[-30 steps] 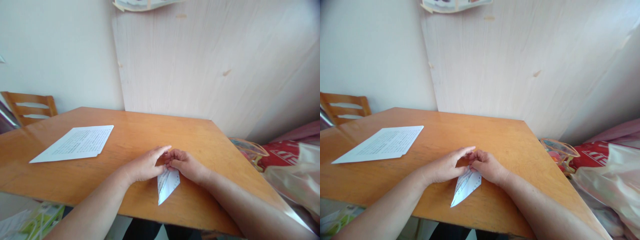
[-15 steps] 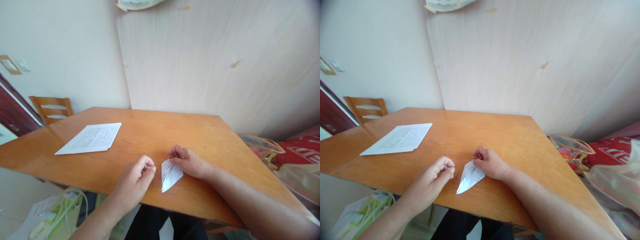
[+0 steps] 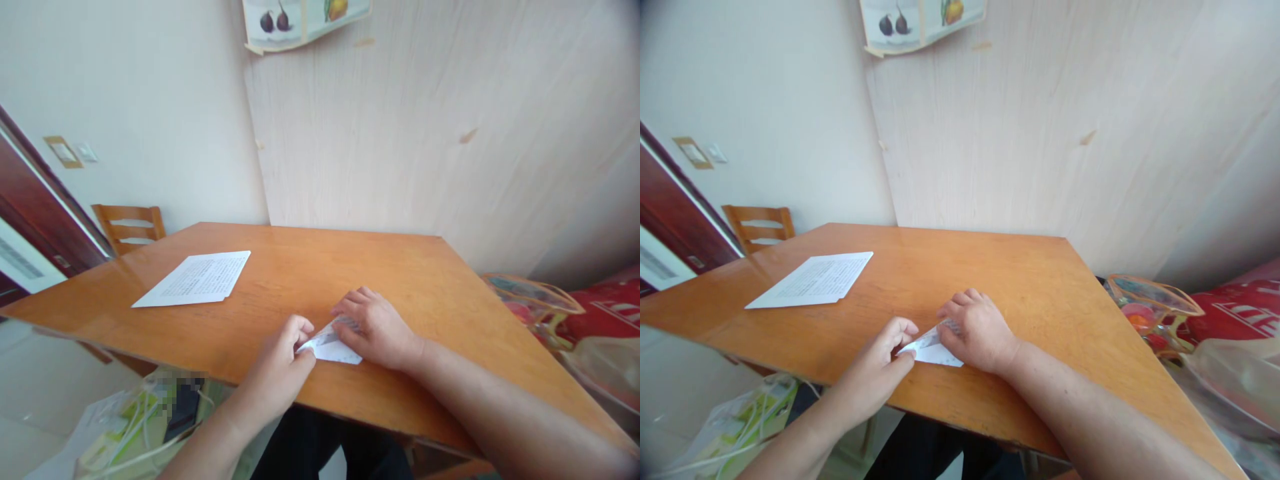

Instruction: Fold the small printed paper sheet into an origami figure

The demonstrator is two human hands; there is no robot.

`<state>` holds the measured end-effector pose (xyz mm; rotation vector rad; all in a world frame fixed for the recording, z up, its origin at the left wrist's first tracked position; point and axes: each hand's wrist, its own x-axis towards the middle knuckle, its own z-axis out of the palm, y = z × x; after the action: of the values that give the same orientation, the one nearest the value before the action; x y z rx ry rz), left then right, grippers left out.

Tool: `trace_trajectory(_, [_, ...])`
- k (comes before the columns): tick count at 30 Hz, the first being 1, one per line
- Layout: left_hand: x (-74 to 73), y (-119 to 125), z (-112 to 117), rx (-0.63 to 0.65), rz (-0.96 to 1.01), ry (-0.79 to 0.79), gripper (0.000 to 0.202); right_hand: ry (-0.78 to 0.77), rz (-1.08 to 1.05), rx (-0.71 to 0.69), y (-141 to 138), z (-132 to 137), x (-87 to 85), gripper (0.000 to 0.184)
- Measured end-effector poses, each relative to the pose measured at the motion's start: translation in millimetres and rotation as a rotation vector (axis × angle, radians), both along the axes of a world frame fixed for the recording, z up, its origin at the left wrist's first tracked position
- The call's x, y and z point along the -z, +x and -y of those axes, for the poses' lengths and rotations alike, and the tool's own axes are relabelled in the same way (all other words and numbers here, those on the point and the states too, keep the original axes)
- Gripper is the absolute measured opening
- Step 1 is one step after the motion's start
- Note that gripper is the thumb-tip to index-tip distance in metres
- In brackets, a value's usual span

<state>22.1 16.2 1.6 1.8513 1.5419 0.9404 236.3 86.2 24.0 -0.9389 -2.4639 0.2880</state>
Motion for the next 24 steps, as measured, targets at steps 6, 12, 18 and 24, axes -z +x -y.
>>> trace_trajectory(6, [-7.7,-0.8,-33.6,0.147,0.008,0.008,0.012,0.071,0.134,-0.027,-7.4,8.7,-6.9,0.028])
trace_trajectory(12, [-1.5,18.2,-49.7,0.006,0.121,0.021,0.013,0.004,0.176,0.207,-7.0,-1.9,-1.6,0.027])
trace_trajectory(18, [-2.7,23.7,-50.2,0.016,0.101,0.021,0.012,0.014,0.195,0.237,-7.2,-1.3,-0.7,0.023])
trace_trajectory(24, [2.8,23.2,-52.6,-0.028,0.109,0.025,0.017,0.069,0.197,0.202,-7.3,-1.0,1.6,0.015])
